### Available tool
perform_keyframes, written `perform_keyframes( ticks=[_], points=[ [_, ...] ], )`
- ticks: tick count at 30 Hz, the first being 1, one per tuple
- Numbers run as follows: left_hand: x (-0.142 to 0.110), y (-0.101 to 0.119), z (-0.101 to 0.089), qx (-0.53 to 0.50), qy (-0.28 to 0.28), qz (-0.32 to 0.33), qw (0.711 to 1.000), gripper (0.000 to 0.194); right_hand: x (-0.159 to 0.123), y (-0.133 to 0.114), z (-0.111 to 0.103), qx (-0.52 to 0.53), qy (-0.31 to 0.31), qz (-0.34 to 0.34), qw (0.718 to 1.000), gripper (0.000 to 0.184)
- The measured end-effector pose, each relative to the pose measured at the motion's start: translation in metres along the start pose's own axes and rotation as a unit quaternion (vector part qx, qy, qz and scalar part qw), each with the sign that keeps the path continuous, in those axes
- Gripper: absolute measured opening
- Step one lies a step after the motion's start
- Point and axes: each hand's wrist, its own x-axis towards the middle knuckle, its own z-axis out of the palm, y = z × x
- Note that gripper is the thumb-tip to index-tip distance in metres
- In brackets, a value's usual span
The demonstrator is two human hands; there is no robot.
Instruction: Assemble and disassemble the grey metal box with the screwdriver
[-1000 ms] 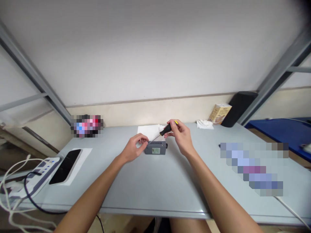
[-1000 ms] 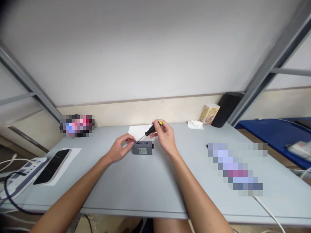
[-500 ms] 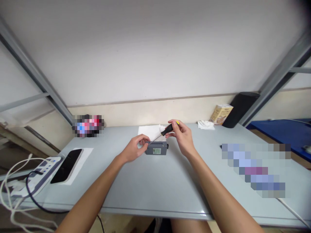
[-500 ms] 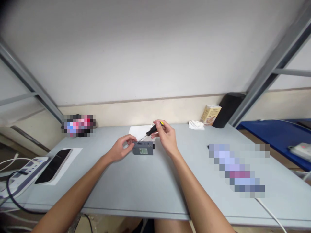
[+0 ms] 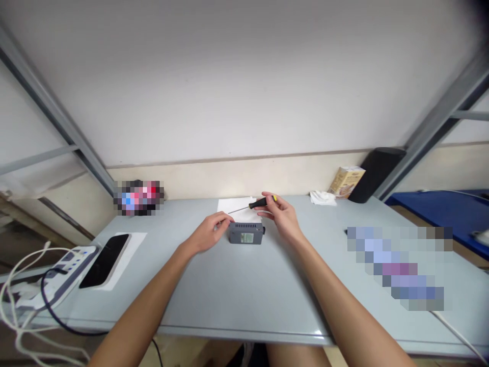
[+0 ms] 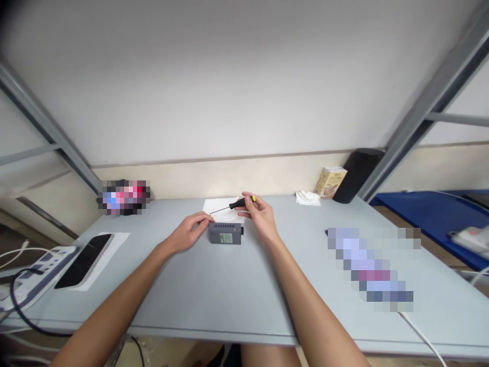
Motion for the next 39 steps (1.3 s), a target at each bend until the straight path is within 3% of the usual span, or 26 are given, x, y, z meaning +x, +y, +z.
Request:
perform_keyframes(
  ticks=[6,12,18,29,39],
  points=[
    [0.002,-0.02,-0.004,0.155,0.078,-0.028,0.985,0.033,-0.003,0.009,0.005,-0.039,-0.053,0.014,0.998,0.061],
    [0.001,-0.042,-0.002,0.25,0.064,0.005,0.966,0.033,-0.004,0.013,0.008,-0.05,-0.065,0.001,0.997,0.056],
    [0.001,-0.052,0.005,0.277,0.068,0.044,0.957,0.036,-0.004,0.018,0.008,-0.054,-0.068,-0.01,0.996,0.052],
    [0.002,-0.053,0.007,0.294,0.077,0.021,0.952,0.034,-0.004,0.018,0.006,-0.04,-0.06,0.006,0.997,0.054],
    [0.006,-0.049,0.006,0.241,0.108,-0.009,0.964,0.022,-0.006,0.008,0.008,-0.016,-0.056,0.013,0.998,0.055]
  ],
)
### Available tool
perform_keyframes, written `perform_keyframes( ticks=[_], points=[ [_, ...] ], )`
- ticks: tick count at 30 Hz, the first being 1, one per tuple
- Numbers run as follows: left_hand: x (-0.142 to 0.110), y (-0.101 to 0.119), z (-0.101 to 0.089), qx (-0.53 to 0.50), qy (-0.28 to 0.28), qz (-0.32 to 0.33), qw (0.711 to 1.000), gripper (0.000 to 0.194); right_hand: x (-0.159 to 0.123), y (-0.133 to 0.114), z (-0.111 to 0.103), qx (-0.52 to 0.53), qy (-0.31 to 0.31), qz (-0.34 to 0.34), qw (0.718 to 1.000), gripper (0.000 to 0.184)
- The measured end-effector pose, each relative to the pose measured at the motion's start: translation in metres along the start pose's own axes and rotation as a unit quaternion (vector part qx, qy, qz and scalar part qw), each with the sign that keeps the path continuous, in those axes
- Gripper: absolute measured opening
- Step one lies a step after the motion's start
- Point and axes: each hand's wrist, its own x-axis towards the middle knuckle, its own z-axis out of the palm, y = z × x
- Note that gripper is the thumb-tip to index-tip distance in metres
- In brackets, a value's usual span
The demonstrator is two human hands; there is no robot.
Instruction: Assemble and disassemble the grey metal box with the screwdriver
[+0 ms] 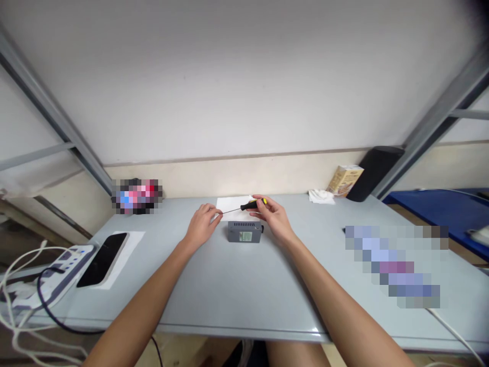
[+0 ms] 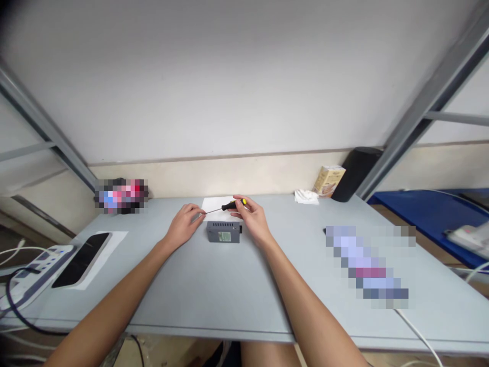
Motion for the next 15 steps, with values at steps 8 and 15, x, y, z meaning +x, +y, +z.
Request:
perform_keyframes(
  ticks=[8,15],
  points=[
    [0.0001,0.0041,-0.0025,-0.021,0.019,0.002,1.0,0.018,0.0003,-0.0001,-0.0001,0.01,0.004,0.003,1.0,0.056],
    [-0.0001,0.0049,-0.0031,-0.031,0.015,0.016,0.999,0.023,0.0001,-0.0015,-0.0005,0.01,0.002,0.002,1.0,0.058]
  ],
)
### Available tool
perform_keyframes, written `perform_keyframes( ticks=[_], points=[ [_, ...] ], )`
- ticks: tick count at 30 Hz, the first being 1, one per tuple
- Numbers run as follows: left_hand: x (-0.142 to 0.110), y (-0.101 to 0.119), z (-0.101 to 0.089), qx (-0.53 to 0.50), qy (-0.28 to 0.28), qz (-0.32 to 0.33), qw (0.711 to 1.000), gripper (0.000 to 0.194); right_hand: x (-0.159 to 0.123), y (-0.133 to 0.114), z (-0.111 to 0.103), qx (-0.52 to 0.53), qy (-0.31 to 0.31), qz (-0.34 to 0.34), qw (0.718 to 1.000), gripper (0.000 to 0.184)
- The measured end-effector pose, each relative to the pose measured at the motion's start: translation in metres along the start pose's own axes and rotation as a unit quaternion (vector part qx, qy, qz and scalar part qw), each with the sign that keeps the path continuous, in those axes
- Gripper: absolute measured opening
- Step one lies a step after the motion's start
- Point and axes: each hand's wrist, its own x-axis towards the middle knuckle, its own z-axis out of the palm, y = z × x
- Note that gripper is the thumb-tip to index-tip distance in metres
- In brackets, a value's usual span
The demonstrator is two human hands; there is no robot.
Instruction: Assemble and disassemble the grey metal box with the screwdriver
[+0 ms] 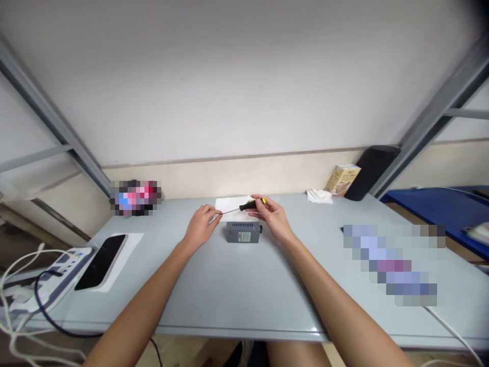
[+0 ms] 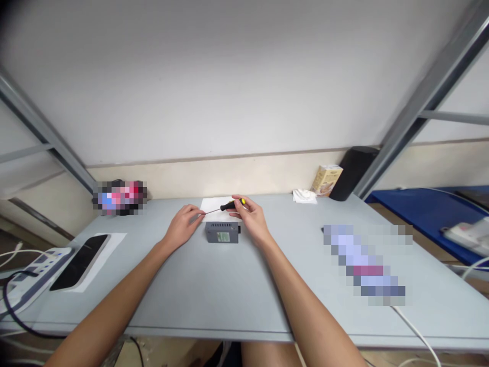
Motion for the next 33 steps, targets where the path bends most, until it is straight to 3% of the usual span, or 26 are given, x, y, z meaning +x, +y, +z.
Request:
perform_keyframes(
  ticks=[11,17,24,28,33],
  points=[
    [0.0,-0.001,0.001,-0.012,0.007,-0.002,1.0,0.023,0.0,-0.002,0.0,0.005,0.009,-0.003,1.0,0.057],
    [0.0,0.0,0.001,-0.075,0.03,-0.008,0.997,0.023,-0.001,-0.005,0.0,0.003,0.013,-0.004,1.0,0.058],
    [0.004,0.016,-0.006,-0.161,0.084,-0.02,0.983,0.028,-0.004,-0.025,0.003,-0.008,0.028,-0.072,0.997,0.052],
    [0.003,0.032,-0.014,-0.15,0.129,0.005,0.98,0.034,-0.002,-0.039,-0.007,-0.003,0.12,-0.145,0.982,0.05],
    [-0.008,0.054,-0.006,-0.065,0.089,0.078,0.991,0.032,0.002,-0.051,-0.022,-0.034,0.251,-0.228,0.94,0.047]
  ],
)
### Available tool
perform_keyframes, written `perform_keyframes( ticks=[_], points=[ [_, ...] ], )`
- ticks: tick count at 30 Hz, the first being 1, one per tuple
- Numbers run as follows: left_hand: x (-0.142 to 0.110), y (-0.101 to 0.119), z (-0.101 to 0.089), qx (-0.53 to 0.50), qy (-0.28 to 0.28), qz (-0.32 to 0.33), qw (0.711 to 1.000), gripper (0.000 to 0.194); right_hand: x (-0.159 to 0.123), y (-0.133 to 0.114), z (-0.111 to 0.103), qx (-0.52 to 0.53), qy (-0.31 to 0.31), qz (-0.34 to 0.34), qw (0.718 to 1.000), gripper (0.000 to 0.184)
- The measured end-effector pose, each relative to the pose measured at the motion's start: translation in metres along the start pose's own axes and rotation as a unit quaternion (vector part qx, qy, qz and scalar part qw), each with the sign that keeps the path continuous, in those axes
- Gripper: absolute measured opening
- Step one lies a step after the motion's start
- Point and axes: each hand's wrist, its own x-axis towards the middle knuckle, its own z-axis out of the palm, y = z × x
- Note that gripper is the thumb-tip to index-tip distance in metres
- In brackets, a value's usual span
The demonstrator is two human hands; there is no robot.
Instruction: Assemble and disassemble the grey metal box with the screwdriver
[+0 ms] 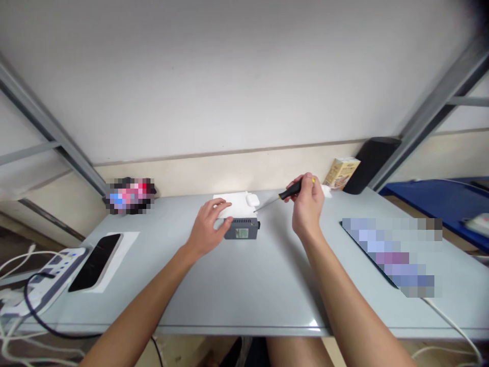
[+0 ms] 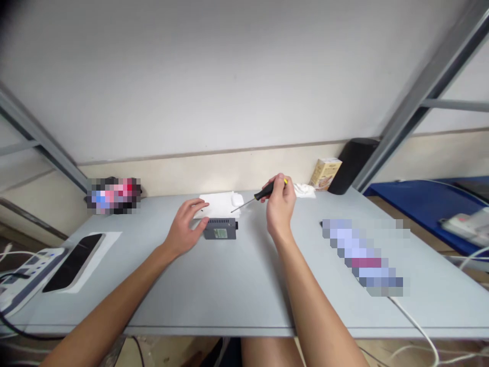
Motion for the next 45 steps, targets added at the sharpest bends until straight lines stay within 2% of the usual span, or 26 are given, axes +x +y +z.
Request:
perform_keyframes(
  ticks=[4,8,11,18,21,26,29,31,35,40,45],
  points=[
    [-0.008,0.013,0.017,0.037,-0.048,0.06,0.996,0.035,0.001,-0.005,-0.001,-0.03,0.016,-0.027,0.999,0.047],
    [-0.01,0.018,0.024,0.042,-0.081,0.087,0.992,0.034,-0.006,-0.006,0.002,-0.041,-0.039,-0.038,0.998,0.047],
    [-0.01,0.017,0.025,0.032,-0.078,0.085,0.993,0.033,-0.011,-0.007,0.004,-0.045,-0.084,-0.043,0.995,0.046],
    [-0.013,0.014,0.028,0.023,-0.084,0.101,0.991,0.033,-0.014,-0.018,0.003,-0.061,-0.125,-0.049,0.989,0.042],
    [-0.012,0.015,0.028,0.035,-0.09,0.109,0.989,0.034,-0.012,-0.023,-0.002,-0.059,-0.18,-0.053,0.98,0.038],
    [-0.01,0.016,0.026,0.044,-0.084,0.124,0.988,0.033,-0.01,-0.024,-0.008,0.004,-0.27,-0.01,0.963,0.05],
    [-0.009,0.016,0.026,0.047,-0.079,0.128,0.987,0.033,-0.012,-0.023,-0.005,0.02,-0.292,0.0,0.956,0.047],
    [-0.009,0.015,0.026,0.052,-0.074,0.135,0.987,0.032,-0.013,-0.021,-0.002,0.011,-0.273,-0.009,0.962,0.042],
    [-0.009,0.013,0.023,0.079,-0.074,0.152,0.982,0.032,-0.008,-0.016,0.0,-0.03,-0.187,-0.026,0.982,0.039],
    [-0.005,0.009,0.019,0.115,-0.081,0.164,0.976,0.032,0.002,-0.005,-0.007,-0.022,-0.183,0.066,0.981,0.049],
    [-0.005,0.008,0.019,0.045,-0.084,0.117,0.988,0.03,0.005,0.016,-0.008,-0.009,-0.076,0.116,0.99,0.058]
  ],
)
